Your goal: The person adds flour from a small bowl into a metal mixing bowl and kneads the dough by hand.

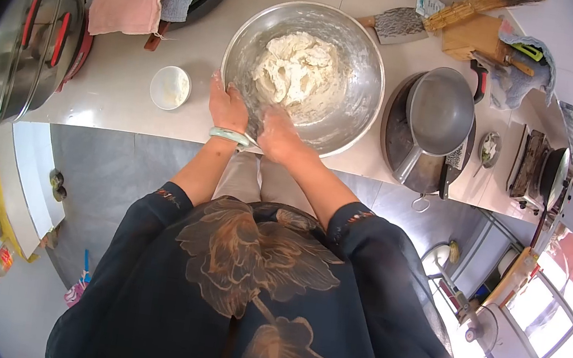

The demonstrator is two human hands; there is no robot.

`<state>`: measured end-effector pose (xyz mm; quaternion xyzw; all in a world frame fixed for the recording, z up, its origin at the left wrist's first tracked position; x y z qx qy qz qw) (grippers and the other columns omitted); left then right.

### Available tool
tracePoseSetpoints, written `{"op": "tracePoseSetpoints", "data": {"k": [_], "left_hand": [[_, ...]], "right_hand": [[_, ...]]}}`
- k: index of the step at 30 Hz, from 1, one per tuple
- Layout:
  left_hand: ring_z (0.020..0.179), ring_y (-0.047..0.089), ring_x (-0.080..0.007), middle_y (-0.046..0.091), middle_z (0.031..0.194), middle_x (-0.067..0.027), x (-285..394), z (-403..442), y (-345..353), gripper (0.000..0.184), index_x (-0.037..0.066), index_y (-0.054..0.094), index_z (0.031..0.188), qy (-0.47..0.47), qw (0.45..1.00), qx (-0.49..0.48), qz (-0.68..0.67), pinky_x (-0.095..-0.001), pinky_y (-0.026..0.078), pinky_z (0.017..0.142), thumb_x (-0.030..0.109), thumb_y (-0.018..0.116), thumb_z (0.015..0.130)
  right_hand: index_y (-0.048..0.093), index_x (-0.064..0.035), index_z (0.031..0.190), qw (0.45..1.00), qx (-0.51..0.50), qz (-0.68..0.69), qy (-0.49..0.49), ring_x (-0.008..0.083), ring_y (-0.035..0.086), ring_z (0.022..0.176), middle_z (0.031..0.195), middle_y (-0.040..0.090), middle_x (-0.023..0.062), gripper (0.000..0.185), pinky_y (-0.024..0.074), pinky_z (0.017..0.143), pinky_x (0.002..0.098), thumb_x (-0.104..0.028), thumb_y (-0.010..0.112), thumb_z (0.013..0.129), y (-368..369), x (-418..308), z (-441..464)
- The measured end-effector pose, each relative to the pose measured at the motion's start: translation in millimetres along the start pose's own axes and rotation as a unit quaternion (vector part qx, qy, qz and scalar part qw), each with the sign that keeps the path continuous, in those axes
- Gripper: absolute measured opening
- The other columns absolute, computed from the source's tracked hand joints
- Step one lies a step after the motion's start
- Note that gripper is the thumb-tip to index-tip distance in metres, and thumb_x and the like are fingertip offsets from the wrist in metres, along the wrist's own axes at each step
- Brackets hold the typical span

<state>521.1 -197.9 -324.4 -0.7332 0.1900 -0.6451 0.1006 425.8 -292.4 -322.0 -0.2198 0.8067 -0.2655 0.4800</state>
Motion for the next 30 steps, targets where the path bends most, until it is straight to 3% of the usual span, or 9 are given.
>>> {"op": "tracePoseSetpoints", "data": {"k": [4, 6, 10, 13, 16, 20, 24, 27, 30], "left_hand": [[0.114, 0.050, -0.0402, 0.051, 0.123, -0.0253, -5.9, -0.3, 0.3, 0.041, -0.006, 0.044, 0.129, 0.035, 0.999, 0.018, 0.023, -0.0417, 0.039, 0.098, -0.003, 0.042, 0.088], [0.114, 0.050, -0.0401, 0.051, 0.123, -0.0253, -0.1, 1.0, -1.8, 0.041, -0.006, 0.044, 0.129, 0.012, 1.000, -0.007, -0.012, -0.0418, 0.039, 0.098, -0.003, 0.042, 0.088], [0.114, 0.051, -0.0390, 0.052, 0.123, -0.0248, -5.6, 1.9, -0.1, 0.041, -0.006, 0.044, 0.129, 0.017, 1.000, -0.007, -0.019, -0.0410, 0.039, 0.098, -0.003, 0.042, 0.088], [0.112, 0.052, -0.0379, 0.052, 0.121, -0.0242, -10.2, 2.1, 1.9, 0.040, -0.006, 0.044, 0.128, 0.005, 0.999, -0.014, -0.044, -0.0407, 0.040, 0.097, -0.004, 0.043, 0.088], [0.113, 0.052, -0.0374, 0.053, 0.121, -0.0237, -8.6, 1.9, 1.4, 0.040, -0.005, 0.044, 0.128, -0.008, 1.000, 0.003, -0.022, -0.0402, 0.040, 0.097, -0.004, 0.043, 0.088], [0.112, 0.052, -0.0372, 0.053, 0.120, -0.0233, -2.7, 2.0, -0.4, 0.040, -0.004, 0.044, 0.129, -0.020, 0.999, -0.014, -0.026, -0.0399, 0.040, 0.097, -0.004, 0.042, 0.088], [0.110, 0.054, -0.0381, 0.054, 0.120, -0.0255, 7.3, 1.1, -3.7, 0.041, -0.004, 0.041, 0.131, -0.026, 0.999, -0.030, 0.006, -0.0401, 0.041, 0.096, 0.000, 0.041, 0.091], [0.110, 0.055, -0.0381, 0.054, 0.121, -0.0266, 7.3, 2.7, -2.4, 0.042, -0.005, 0.040, 0.133, -0.023, 0.999, -0.034, 0.015, -0.0403, 0.042, 0.095, 0.002, 0.041, 0.092], [0.111, 0.054, -0.0376, 0.054, 0.121, -0.0250, 7.6, 0.4, -3.8, 0.042, -0.004, 0.041, 0.132, -0.023, 0.999, -0.033, 0.001, -0.0398, 0.041, 0.096, -0.001, 0.040, 0.090]], "right_hand": [[0.050, -0.0016, 0.128, 0.994, -0.097, 0.020, -0.054, 0.0384, 0.046, 0.122, 0.127, 0.049, 0.0249, 0.049, 0.0383, 0.104, 0.0441, 0.000, 0.050, 0.079, -10.3, -5.9, -5.3], [0.052, -0.0040, 0.127, 0.984, -0.094, -0.097, -0.115, 0.0360, 0.048, 0.120, 0.123, 0.051, 0.0214, 0.049, 0.0399, 0.102, 0.0426, -0.001, 0.053, 0.078, -21.7, 18.8, -23.7], [0.058, -0.0029, 0.116, 0.926, -0.230, -0.298, -0.033, 0.0333, 0.052, 0.115, 0.118, 0.055, 0.0182, 0.037, 0.0416, 0.100, 0.0416, -0.004, 0.055, 0.079, -82.2, 54.8, -21.3], [0.059, -0.0006, 0.111, 0.950, -0.111, -0.290, 0.024, 0.0332, 0.052, 0.114, 0.115, 0.056, 0.0176, 0.031, 0.0426, 0.098, 0.0414, -0.004, 0.053, 0.081, -104.8, 66.2, -11.6], [0.058, 0.0012, 0.110, 0.956, -0.132, -0.255, 0.059, 0.0353, 0.051, 0.114, 0.113, 0.055, 0.0204, 0.029, 0.0432, 0.097, 0.0412, -0.004, 0.052, 0.082, -77.5, 46.1, -13.2], [0.051, 0.0036, 0.123, 0.994, -0.081, -0.048, 0.053, 0.0445, 0.045, 0.120, 0.133, 0.045, 0.0281, 0.040, 0.0357, 0.105, 0.0453, -0.010, 0.052, 0.086, -33.1, 9.9, -13.6], [0.051, 0.0014, 0.126, 0.993, -0.040, -0.072, 0.081, 0.0434, 0.044, 0.123, 0.135, 0.043, 0.0278, 0.040, 0.0364, 0.105, 0.0437, -0.008, 0.050, 0.087, -33.7, -7.8, -29.4], [0.053, 0.0066, 0.118, 0.999, 0.016, -0.049, -0.004, 0.0416, 0.051, 0.112, 0.118, 0.051, 0.0266, 0.039, 0.0430, 0.096, 0.0448, 0.000, 0.052, 0.079, -35.7, -7.0, -34.8], [0.052, 0.0056, 0.121, 0.995, -0.083, -0.021, -0.055, 0.0398, 0.053, 0.109, 0.117, 0.052, 0.0244, 0.044, 0.0445, 0.094, 0.0445, 0.001, 0.052, 0.078, -13.8, -9.7, -24.6]]}}
Point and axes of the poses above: each hand's wrist, its own z-axis towards the middle knuckle, its own y-axis out of the palm, x = y × z, the point moved 4 cm from there along z, towards the middle knuckle
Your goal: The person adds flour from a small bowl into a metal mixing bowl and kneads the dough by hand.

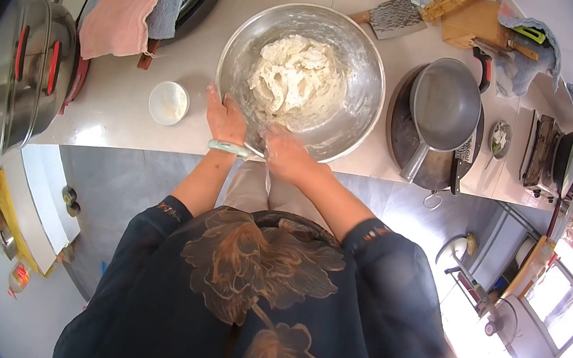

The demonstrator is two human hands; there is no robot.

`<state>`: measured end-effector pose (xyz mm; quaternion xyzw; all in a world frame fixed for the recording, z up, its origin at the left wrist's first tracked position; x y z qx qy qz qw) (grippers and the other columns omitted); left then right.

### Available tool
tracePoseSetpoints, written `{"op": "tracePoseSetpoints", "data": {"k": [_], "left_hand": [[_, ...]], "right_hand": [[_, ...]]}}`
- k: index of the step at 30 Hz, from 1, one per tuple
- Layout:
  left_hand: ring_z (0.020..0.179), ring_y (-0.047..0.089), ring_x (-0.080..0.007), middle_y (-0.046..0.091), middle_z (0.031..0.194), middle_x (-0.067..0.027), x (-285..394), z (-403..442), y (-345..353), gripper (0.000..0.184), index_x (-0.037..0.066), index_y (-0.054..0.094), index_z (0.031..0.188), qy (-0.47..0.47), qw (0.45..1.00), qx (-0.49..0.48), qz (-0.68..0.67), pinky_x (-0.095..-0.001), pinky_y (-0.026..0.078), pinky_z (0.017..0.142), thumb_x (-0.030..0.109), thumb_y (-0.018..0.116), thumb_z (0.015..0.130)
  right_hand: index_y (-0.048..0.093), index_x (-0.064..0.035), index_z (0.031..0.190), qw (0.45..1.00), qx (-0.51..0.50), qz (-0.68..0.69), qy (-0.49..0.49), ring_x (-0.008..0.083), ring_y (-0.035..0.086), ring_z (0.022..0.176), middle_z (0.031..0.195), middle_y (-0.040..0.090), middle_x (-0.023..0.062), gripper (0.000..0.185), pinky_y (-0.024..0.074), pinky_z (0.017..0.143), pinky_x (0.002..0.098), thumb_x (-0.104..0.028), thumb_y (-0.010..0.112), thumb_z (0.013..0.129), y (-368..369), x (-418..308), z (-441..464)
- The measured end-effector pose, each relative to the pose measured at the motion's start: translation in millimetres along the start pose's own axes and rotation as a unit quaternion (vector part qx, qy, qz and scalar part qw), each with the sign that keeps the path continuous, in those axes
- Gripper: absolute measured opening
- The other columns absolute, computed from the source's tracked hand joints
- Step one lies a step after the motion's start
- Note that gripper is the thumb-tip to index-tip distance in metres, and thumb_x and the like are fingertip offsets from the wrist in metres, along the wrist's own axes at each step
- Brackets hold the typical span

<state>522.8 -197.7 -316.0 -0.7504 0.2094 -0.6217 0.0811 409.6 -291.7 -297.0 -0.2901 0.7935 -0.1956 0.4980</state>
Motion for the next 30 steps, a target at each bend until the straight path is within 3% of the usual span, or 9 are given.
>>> {"op": "tracePoseSetpoints", "data": {"k": [6, 9, 12, 15, 18, 21, 24, 27, 30], "left_hand": [[0.112, 0.053, -0.0371, 0.053, 0.122, -0.0263, -6.1, -0.9, 3.0, 0.043, -0.007, 0.039, 0.133, -0.013, 0.999, 0.022, 0.022, -0.0396, 0.041, 0.097, -0.002, 0.040, 0.090], [0.112, 0.054, -0.0369, 0.053, 0.122, -0.0262, -6.5, 0.9, 1.3, 0.043, -0.006, 0.039, 0.133, 0.012, 0.999, 0.020, 0.042, -0.0397, 0.041, 0.096, -0.001, 0.040, 0.090], [0.111, 0.054, -0.0378, 0.053, 0.121, -0.0259, -7.5, 1.2, 2.4, 0.043, -0.005, 0.039, 0.133, 0.015, 1.000, 0.017, 0.008, -0.0405, 0.040, 0.096, -0.001, 0.041, 0.090], [0.110, 0.054, -0.0379, 0.053, 0.120, -0.0254, -2.3, 0.7, 1.9, 0.043, -0.004, 0.039, 0.133, 0.002, 1.000, 0.009, 0.008, -0.0409, 0.040, 0.096, -0.002, 0.041, 0.090], [0.112, 0.053, -0.0368, 0.053, 0.122, -0.0249, -7.8, 0.5, 2.0, 0.043, -0.004, 0.039, 0.133, 0.014, 1.000, 0.002, 0.013, -0.0400, 0.040, 0.097, -0.002, 0.041, 0.090], [0.116, 0.052, -0.0359, 0.052, 0.125, -0.0247, -12.8, 0.3, 3.4, 0.042, -0.005, 0.038, 0.133, 0.016, 0.999, 0.012, 0.028, -0.0393, 0.039, 0.099, -0.002, 0.040, 0.091], [0.119, 0.050, -0.0363, 0.050, 0.129, -0.0254, -8.5, -0.5, 4.3, 0.042, -0.007, 0.037, 0.133, 0.004, 1.000, 0.008, -0.013, -0.0393, 0.037, 0.101, -0.001, 0.039, 0.092], [0.122, 0.048, -0.0371, 0.049, 0.131, -0.0263, -10.0, 1.0, 5.0, 0.043, -0.007, 0.036, 0.134, 0.012, 1.000, 0.005, -0.013, -0.0396, 0.036, 0.103, -0.001, 0.039, 0.092], [0.123, 0.047, -0.0374, 0.047, 0.132, -0.0269, -9.1, 3.0, 3.3, 0.044, -0.008, 0.035, 0.135, 0.003, 1.000, -0.001, 0.013, -0.0392, 0.036, 0.104, -0.002, 0.039, 0.091]], "right_hand": [[0.048, 0.0002, 0.129, 0.997, 0.023, -0.049, -0.046, 0.0412, 0.052, 0.106, 0.115, 0.052, 0.0233, 0.047, 0.0434, 0.093, 0.0459, -0.005, 0.052, 0.082, -7.6, 9.6, 22.1], [0.046, -0.0008, 0.131, 0.996, 0.043, -0.078, -0.008, 0.0404, 0.050, 0.111, 0.118, 0.050, 0.0226, 0.047, 0.0429, 0.095, 0.0452, -0.006, 0.051, 0.084, -22.4, 2.6, 21.9], [0.045, -0.0016, 0.131, 0.982, 0.177, -0.042, -0.058, 0.0398, 0.050, 0.113, 0.119, 0.050, 0.0220, 0.044, 0.0425, 0.096, 0.0442, -0.009, 0.051, 0.088, -44.7, 2.8, 15.3], [0.046, -0.0021, 0.130, 0.987, 0.161, -0.015, -0.004, 0.0397, 0.049, 0.117, 0.126, 0.049, 0.0223, 0.043, 0.0414, 0.098, 0.0435, -0.014, 0.054, 0.089, -71.5, 9.1, 23.5], [0.052, -0.0002, 0.124, 0.980, 0.190, -0.054, -0.014, 0.0396, 0.050, 0.117, 0.128, 0.050, 0.0242, 0.040, 0.0421, 0.099, 0.0423, -0.016, 0.058, 0.088, -93.6, 26.9, 49.4], [0.054, 0.0009, 0.121, 0.989, 0.108, 0.024, 0.102, 0.0382, 0.049, 0.120, 0.127, 0.052, 0.0248, 0.040, 0.0401, 0.102, 0.0411, -0.017, 0.060, 0.086, -118.0, 54.7, 85.5], [0.054, 0.0034, 0.120, 0.989, 0.122, -0.015, 0.079, 0.0369, 0.049, 0.122, 0.127, 0.052, 0.0265, 0.040, 0.0391, 0.103, 0.0405, -0.015, 0.058, 0.085, -104.7, 63.7, 93.5], [0.052, 0.0056, 0.123, 0.989, 0.051, -0.050, 0.132, 0.0364, 0.048, 0.124, 0.128, 0.050, 0.0275, 0.042, 0.0377, 0.105, 0.0402, -0.013, 0.055, 0.085, -104.1, 56.6, 99.0], [0.051, 0.0060, 0.125, 0.995, 0.085, -0.038, 0.042, 0.0354, 0.047, 0.125, 0.129, 0.050, 0.0277, 0.043, 0.0369, 0.106, 0.0395, -0.013, 0.054, 0.088, -101.4, 37.8, 65.5]]}}
Point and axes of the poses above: each hand's wrist, its own z-axis towards the middle knuckle, its own y-axis out of the palm, x = y × z, the point moved 4 cm from there along z, towards the middle knuckle
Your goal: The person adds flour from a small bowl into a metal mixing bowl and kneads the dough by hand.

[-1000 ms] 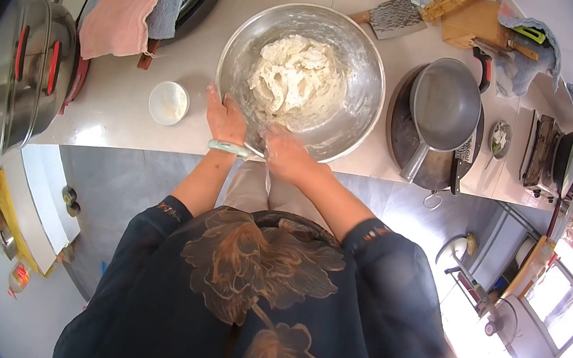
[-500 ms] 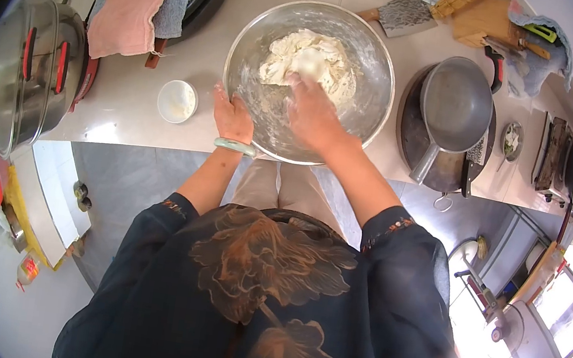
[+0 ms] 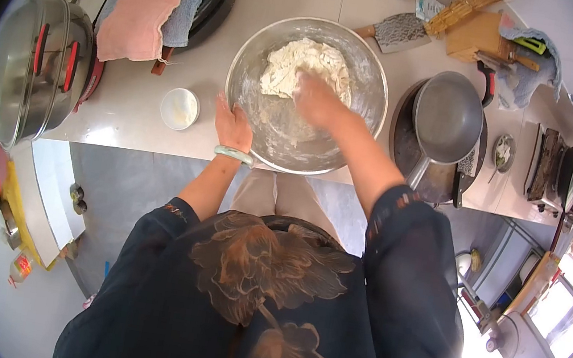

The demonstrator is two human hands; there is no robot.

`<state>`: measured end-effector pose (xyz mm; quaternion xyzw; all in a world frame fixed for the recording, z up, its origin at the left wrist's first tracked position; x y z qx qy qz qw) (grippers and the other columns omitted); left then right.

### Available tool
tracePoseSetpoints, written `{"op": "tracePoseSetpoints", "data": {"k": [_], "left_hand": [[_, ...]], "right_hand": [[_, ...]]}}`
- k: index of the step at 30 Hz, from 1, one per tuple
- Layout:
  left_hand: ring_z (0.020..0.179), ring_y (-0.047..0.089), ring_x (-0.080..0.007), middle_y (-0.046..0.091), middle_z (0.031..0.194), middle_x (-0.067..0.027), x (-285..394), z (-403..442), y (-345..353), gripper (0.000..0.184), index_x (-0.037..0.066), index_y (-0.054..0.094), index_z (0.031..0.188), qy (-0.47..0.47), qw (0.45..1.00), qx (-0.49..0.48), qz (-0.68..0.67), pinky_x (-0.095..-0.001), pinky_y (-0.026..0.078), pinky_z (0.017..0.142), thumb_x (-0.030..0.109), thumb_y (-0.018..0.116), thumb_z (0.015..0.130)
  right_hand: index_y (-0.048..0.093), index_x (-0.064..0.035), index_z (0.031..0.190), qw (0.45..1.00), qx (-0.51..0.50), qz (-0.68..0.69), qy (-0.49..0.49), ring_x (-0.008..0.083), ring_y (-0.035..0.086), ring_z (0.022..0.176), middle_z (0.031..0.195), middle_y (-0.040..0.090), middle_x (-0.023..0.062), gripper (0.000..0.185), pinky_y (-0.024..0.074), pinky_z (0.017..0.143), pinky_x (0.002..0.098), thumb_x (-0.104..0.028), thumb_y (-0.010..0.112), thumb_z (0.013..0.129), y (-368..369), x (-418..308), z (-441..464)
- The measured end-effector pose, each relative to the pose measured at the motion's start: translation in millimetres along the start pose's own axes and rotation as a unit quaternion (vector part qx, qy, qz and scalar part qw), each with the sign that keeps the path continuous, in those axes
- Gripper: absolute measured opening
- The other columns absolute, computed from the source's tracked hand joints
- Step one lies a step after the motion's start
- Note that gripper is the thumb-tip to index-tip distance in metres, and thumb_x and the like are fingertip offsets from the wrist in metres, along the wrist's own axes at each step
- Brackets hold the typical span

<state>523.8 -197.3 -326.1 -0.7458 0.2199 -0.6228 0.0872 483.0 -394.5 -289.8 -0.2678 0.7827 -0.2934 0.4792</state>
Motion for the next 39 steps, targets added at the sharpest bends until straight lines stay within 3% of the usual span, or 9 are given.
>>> {"op": "tracePoseSetpoints", "data": {"k": [4, 7, 10, 16, 19, 25, 28, 31, 39], "left_hand": [[0.124, 0.047, -0.0377, 0.048, 0.132, -0.0272, -10.6, -0.1, 3.7, 0.044, -0.008, 0.035, 0.134, 0.005, 1.000, 0.018, -0.015, -0.0389, 0.036, 0.104, -0.003, 0.039, 0.091], [0.123, 0.047, -0.0381, 0.048, 0.131, -0.0274, -8.7, -1.5, 2.9, 0.044, -0.008, 0.035, 0.134, -0.013, 1.000, 0.012, -0.021, -0.0387, 0.036, 0.104, -0.003, 0.040, 0.091], [0.122, 0.047, -0.0393, 0.048, 0.131, -0.0283, -5.1, -1.7, 2.1, 0.045, -0.008, 0.035, 0.135, 0.010, 1.000, 0.015, -0.018, -0.0393, 0.037, 0.103, -0.003, 0.040, 0.090], [0.115, 0.051, -0.0415, 0.051, 0.125, -0.0277, 1.5, -5.7, 1.7, 0.044, -0.003, 0.039, 0.132, 0.077, 0.992, 0.050, 0.082, -0.0438, 0.040, 0.097, -0.005, 0.041, 0.088], [0.114, 0.052, -0.0417, 0.053, 0.123, -0.0268, 13.2, -4.9, -1.6, 0.044, -0.001, 0.040, 0.131, 0.029, 0.999, 0.013, 0.040, -0.0448, 0.041, 0.095, -0.005, 0.041, 0.087], [0.114, 0.051, -0.0417, 0.052, 0.123, -0.0268, 18.6, -5.1, -2.8, 0.045, -0.002, 0.039, 0.131, 0.013, 0.999, 0.005, 0.036, -0.0442, 0.041, 0.095, -0.006, 0.039, 0.087], [0.116, 0.051, -0.0392, 0.051, 0.126, -0.0259, 9.7, -4.9, -0.5, 0.045, -0.003, 0.038, 0.133, -0.028, 1.000, -0.002, 0.006, -0.0422, 0.039, 0.099, -0.005, 0.039, 0.088], [0.120, 0.049, -0.0367, 0.049, 0.129, -0.0253, -3.0, -3.2, 5.3, 0.045, -0.005, 0.036, 0.135, -0.028, 0.998, 0.009, -0.050, -0.0395, 0.037, 0.103, -0.002, 0.039, 0.090], [0.123, 0.047, -0.0359, 0.048, 0.131, -0.0252, -14.3, -4.9, 9.5, 0.044, -0.007, 0.036, 0.135, -0.005, 0.999, 0.042, -0.030, -0.0376, 0.034, 0.105, -0.002, 0.038, 0.091]], "right_hand": [[0.049, 0.0059, 0.128, 0.988, 0.049, 0.148, -0.006, 0.0336, 0.046, 0.127, 0.133, 0.047, 0.0283, 0.045, 0.0356, 0.107, 0.0384, -0.017, 0.056, 0.090, -24.3, -9.9, -55.6], [0.051, 0.0039, 0.127, 0.967, 0.112, 0.185, 0.136, 0.0324, 0.047, 0.126, 0.136, 0.047, 0.0246, 0.043, 0.0361, 0.105, 0.0365, -0.021, 0.056, 0.092, -35.3, 28.0, -59.1], [0.054, 0.0036, 0.125, 0.846, 0.227, 0.382, 0.295, 0.0321, 0.048, 0.125, 0.136, 0.050, 0.0224, 0.044, 0.0389, 0.102, 0.0382, -0.027, 0.055, 0.094, -5.3, 93.1, -30.2], [0.051, 0.0056, 0.129, 0.869, 0.182, 0.343, 0.307, 0.0301, 0.050, 0.122, 0.134, 0.050, 0.0244, 0.056, 0.0421, 0.097, 0.0413, -0.038, 0.055, 0.094, -27.2, 56.4, 24.8], [0.052, 0.0048, 0.128, 0.887, 0.147, 0.321, 0.298, 0.0301, 0.051, 0.120, 0.133, 0.051, 0.0225, 0.055, 0.0425, 0.096, 0.0403, -0.038, 0.054, 0.093, -15.7, 55.7, 54.0], [0.054, 0.0036, 0.125, 0.949, -0.059, 0.235, 0.201, 0.0321, 0.051, 0.121, 0.134, 0.052, 0.0190, 0.052, 0.0414, 0.100, 0.0406, -0.035, 0.058, 0.090, -29.6, -24.0, 54.2], [0.058, 0.0005, 0.119, 0.998, -0.042, 0.031, -0.031, 0.0329, 0.056, 0.113, 0.127, 0.055, 0.0200, 0.046, 0.0435, 0.097, 0.0416, -0.031, 0.062, 0.085, -5.9, -1.7, 56.3], [0.055, -0.0028, 0.123, 0.969, 0.030, -0.124, -0.210, 0.0368, 0.056, 0.107, 0.116, 0.057, 0.0193, 0.045, 0.0431, 0.097, 0.0456, -0.023, 0.063, 0.084, -6.2, -23.8, -14.3], [0.057, -0.0031, 0.120, 0.967, 0.117, -0.170, -0.146, 0.0351, 0.056, 0.111, 0.120, 0.056, 0.0165, 0.038, 0.0420, 0.099, 0.0443, -0.009, 0.058, 0.082, 48.7, 12.6, -55.0]]}}
Point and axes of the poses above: each hand's wrist, its own z-axis towards the middle knuckle, its own y-axis out of the palm, x = y × z, the point moved 4 cm from there along z, towards the middle knuckle
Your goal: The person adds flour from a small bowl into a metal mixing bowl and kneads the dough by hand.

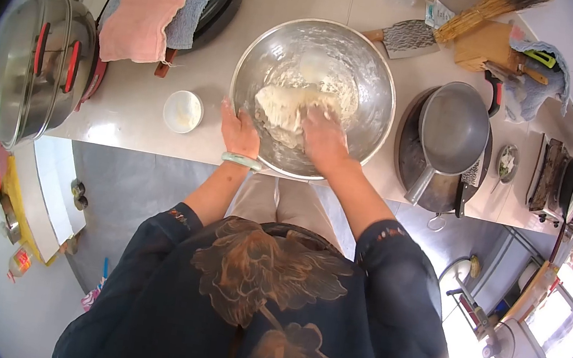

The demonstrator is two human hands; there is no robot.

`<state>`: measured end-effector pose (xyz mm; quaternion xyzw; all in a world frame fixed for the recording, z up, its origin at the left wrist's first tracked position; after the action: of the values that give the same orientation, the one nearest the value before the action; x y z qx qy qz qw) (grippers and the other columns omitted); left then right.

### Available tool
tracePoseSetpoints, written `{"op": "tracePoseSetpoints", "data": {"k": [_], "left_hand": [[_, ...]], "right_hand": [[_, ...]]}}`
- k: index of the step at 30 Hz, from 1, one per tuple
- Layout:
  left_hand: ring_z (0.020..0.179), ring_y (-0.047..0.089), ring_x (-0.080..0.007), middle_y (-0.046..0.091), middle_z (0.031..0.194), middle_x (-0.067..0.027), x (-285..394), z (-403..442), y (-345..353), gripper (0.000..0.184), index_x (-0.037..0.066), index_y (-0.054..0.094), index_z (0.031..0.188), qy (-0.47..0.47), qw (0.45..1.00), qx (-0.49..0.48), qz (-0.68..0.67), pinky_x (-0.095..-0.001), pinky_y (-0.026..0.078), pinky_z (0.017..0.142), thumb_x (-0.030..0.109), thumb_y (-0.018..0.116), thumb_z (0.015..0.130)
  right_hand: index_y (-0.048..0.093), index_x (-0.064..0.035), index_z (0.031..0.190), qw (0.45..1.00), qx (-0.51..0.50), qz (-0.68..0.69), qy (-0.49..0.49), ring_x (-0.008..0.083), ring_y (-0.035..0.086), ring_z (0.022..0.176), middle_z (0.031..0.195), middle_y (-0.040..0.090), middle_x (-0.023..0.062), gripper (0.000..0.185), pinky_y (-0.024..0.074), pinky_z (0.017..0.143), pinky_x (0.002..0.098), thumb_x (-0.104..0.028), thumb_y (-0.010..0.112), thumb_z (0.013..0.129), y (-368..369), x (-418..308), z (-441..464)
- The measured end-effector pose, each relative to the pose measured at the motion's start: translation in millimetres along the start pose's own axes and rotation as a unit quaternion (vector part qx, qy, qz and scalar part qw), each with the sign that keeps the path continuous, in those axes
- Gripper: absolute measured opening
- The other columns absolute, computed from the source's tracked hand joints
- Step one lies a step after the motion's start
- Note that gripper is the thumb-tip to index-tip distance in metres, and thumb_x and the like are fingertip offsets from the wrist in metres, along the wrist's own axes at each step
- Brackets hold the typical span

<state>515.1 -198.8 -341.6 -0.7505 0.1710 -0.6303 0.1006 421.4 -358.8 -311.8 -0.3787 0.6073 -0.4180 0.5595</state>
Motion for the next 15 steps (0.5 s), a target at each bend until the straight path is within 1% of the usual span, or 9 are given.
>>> {"op": "tracePoseSetpoints", "data": {"k": [3, 5, 6, 8, 9, 10, 12, 13, 15], "left_hand": [[0.120, 0.048, -0.0357, 0.050, 0.127, -0.0246, 5.5, -0.2, -1.0, 0.042, -0.007, 0.038, 0.133, -0.010, 1.000, -0.008, -0.022, -0.0382, 0.036, 0.103, -0.003, 0.038, 0.090], [0.118, 0.049, -0.0356, 0.051, 0.125, -0.0241, 15.2, 2.2, -3.3, 0.041, -0.006, 0.039, 0.131, -0.013, 0.999, -0.024, -0.025, -0.0387, 0.037, 0.101, -0.004, 0.038, 0.090], [0.117, 0.050, -0.0356, 0.051, 0.124, -0.0240, 18.3, 2.8, -4.5, 0.041, -0.006, 0.040, 0.130, -0.014, 0.999, -0.032, -0.024, -0.0389, 0.037, 0.101, -0.004, 0.038, 0.090], [0.116, 0.050, -0.0360, 0.051, 0.123, -0.0240, 14.9, 2.4, -7.2, 0.040, -0.006, 0.040, 0.129, -0.012, 0.999, -0.038, -0.024, -0.0392, 0.037, 0.100, -0.004, 0.039, 0.089], [0.116, 0.050, -0.0364, 0.051, 0.123, -0.0242, 10.4, 3.7, -5.4, 0.040, -0.006, 0.041, 0.129, -0.005, 0.999, -0.038, -0.025, -0.0393, 0.038, 0.100, -0.004, 0.039, 0.089], [0.116, 0.050, -0.0368, 0.051, 0.123, -0.0245, 9.7, 4.5, -3.6, 0.041, -0.006, 0.041, 0.129, 0.004, 0.999, -0.039, -0.027, -0.0394, 0.038, 0.100, -0.004, 0.039, 0.089], [0.115, 0.051, -0.0375, 0.051, 0.123, -0.0244, 11.3, 4.7, -2.5, 0.040, -0.005, 0.042, 0.129, -0.009, 0.999, -0.029, -0.031, -0.0394, 0.038, 0.099, -0.004, 0.039, 0.088], [0.114, 0.051, -0.0379, 0.051, 0.122, -0.0243, 10.4, 4.0, -3.4, 0.040, -0.005, 0.042, 0.128, -0.016, 0.999, -0.023, -0.030, -0.0394, 0.038, 0.099, -0.004, 0.040, 0.088], [0.114, 0.051, -0.0381, 0.052, 0.121, -0.0242, 1.9, 5.1, -2.4, 0.040, -0.005, 0.043, 0.128, 0.005, 1.000, -0.018, -0.011, -0.0400, 0.038, 0.099, -0.004, 0.040, 0.088]], "right_hand": [[0.059, 0.0004, 0.116, 0.997, -0.067, 0.021, 0.042, 0.0341, 0.057, 0.108, 0.119, 0.058, 0.0186, 0.040, 0.0426, 0.099, 0.0439, -0.011, 0.062, 0.079, -2.4, 11.3, 31.4], [0.061, 0.0015, 0.112, 0.975, -0.151, 0.149, 0.062, 0.0349, 0.058, 0.106, 0.115, 0.060, 0.0208, 0.035, 0.0443, 0.096, 0.0430, -0.014, 0.064, 0.080, -25.2, 19.2, 44.8], [0.062, 0.0021, 0.109, 0.956, -0.194, 0.210, 0.069, 0.0352, 0.058, 0.106, 0.114, 0.061, 0.0218, 0.033, 0.0452, 0.094, 0.0425, -0.015, 0.064, 0.081, -39.3, 22.9, 49.6], [0.063, 0.0024, 0.107, 0.925, -0.168, 0.323, 0.111, 0.0352, 0.058, 0.104, 0.111, 0.062, 0.0230, 0.032, 0.0455, 0.091, 0.0424, -0.020, 0.065, 0.083, -76.7, 29.4, 56.5], [0.063, 0.0026, 0.105, 0.903, -0.154, 0.378, 0.134, 0.0352, 0.059, 0.103, 0.110, 0.062, 0.0236, 0.033, 0.0457, 0.090, 0.0424, -0.022, 0.065, 0.084, -84.3, 31.6, 57.6], [0.063, 0.0026, 0.106, 0.912, -0.178, 0.338, 0.150, 0.0344, 0.059, 0.103, 0.111, 0.062, 0.0233, 0.034, 0.0461, 0.089, 0.0418, -0.025, 0.064, 0.086, -79.5, 36.0, 63.3], [0.063, 0.0026, 0.108, 0.925, -0.219, 0.256, 0.178, 0.0327, 0.060, 0.103, 0.113, 0.062, 0.0228, 0.039, 0.0470, 0.088, 0.0405, -0.031, 0.061, 0.088, -61.1, 53.0, 92.6], [0.063, 0.0019, 0.108, 0.950, -0.209, 0.215, 0.089, 0.0318, 0.060, 0.103, 0.113, 0.062, 0.0220, 0.042, 0.0481, 0.086, 0.0400, -0.035, 0.060, 0.089, -38.6, 59.3, 111.9], [0.064, 0.0004, 0.109, 0.951, -0.231, 0.205, -0.003, 0.0310, 0.060, 0.104, 0.113, 0.062, 0.0213, 0.046, 0.0501, 0.083, 0.0395, -0.041, 0.056, 0.090, -2.4, 47.5, 142.3]]}}
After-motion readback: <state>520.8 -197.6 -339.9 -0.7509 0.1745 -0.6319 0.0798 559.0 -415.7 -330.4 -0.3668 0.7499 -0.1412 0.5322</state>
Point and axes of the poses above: each hand's wrist, its own z-axis towards the middle knuckle, its own y-axis out of the palm, x = y × z, the point moved 4 cm from there along z, towards the middle knuckle
